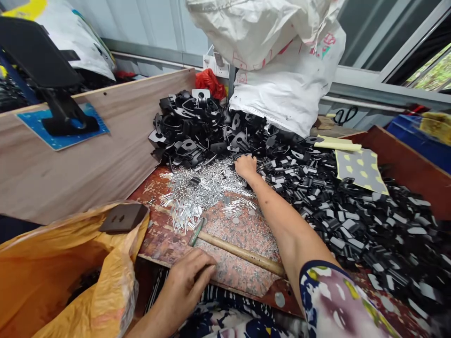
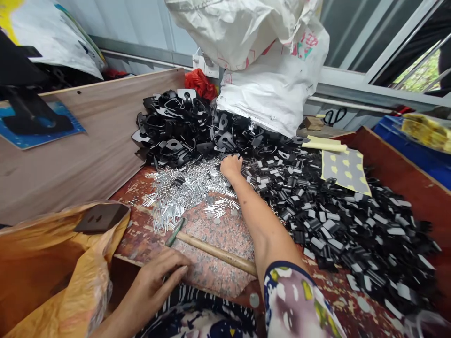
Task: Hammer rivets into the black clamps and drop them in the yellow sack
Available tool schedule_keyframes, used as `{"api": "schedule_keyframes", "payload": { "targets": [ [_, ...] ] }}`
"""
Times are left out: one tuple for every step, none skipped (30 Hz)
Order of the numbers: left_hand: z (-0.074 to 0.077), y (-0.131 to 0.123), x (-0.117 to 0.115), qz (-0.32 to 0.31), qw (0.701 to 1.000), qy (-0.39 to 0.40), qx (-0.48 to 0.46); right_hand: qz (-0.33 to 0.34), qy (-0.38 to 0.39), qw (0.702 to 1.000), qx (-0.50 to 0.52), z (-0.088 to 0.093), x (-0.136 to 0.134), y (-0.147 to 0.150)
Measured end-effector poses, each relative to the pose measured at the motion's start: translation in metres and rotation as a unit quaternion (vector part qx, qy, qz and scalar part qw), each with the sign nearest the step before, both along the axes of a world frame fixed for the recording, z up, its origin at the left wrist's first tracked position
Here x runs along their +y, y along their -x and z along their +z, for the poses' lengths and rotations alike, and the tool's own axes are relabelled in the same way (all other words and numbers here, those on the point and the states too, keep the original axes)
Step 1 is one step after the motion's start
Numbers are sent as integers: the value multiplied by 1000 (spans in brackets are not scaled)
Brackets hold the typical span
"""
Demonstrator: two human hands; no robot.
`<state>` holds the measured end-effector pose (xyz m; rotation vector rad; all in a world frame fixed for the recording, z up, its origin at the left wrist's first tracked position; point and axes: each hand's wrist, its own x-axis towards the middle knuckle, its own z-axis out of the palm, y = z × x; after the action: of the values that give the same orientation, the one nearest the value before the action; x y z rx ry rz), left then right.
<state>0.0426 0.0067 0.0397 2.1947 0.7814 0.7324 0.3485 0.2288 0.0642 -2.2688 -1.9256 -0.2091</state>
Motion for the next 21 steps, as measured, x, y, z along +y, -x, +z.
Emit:
{"api": "schedule_keyframes", "payload": {
  "targets": [
    [-1,5,0,10,1000,-4,-4,9,-3,1000,-5,1,-3,1],
    [-2,9,1,25,1000,-13,-9,23,-8,1000,-12,2,-9,3],
    [-3,13,3,42,999,-29,-15,39,-15,999,-21,4,-17,5],
    [-4,15,5,60,997,-52,-21,59,-24,998,-30,7,-29,8],
    [-5,16,9,81,993,-80,-21,86,-32,995,-38,9,-43,13],
    [-5,14,13,103,988,-112,-15,118,-38,991,-46,11,-58,20],
    [-6,11,17,125,982,-145,-2,154,-39,986,-51,13,-76,29],
    [-6,7,21,145,973,-177,15,195,-36,979,-55,14,-95,40],
    [-6,1,25,161,964,-208,36,235,-28,970,-57,14,-116,52],
    [-6,-5,28,173,955,-236,60,275,-18,960,-55,14,-136,64],
    [-7,-10,31,179,945,-261,82,315,-8,948,-49,13,-155,75],
    [-8,-13,33,179,937,-284,101,354,-2,935,-34,13,-172,83],
    [-9,-16,35,175,930,-301,120,391,9,920,1,15,-185,87],
    [-11,-17,36,170,925,-310,137,408,24,911,46,18,-194,85],
    [-13,-17,37,165,924,-311,151,402,38,910,96,22,-196,77],
    [-16,-16,37,160,925,-305,162,377,50,914,142,27,-192,63],
    [-18,-15,37,158,927,-294,171,321,56,928,181,33,-183,44],
    [-20,-14,37,160,930,-278,178,261,36,946,189,38,-170,22],
    [-22,-13,37,164,934,-261,180,213,11,959,187,43,-155,-1],
    [-24,-13,38,169,938,-245,178,151,-20,973,176,45,-139,-25],
    [-26,-12,39,175,942,-230,170,96,-44,981,162,46,-124,-46]
  ]
}}
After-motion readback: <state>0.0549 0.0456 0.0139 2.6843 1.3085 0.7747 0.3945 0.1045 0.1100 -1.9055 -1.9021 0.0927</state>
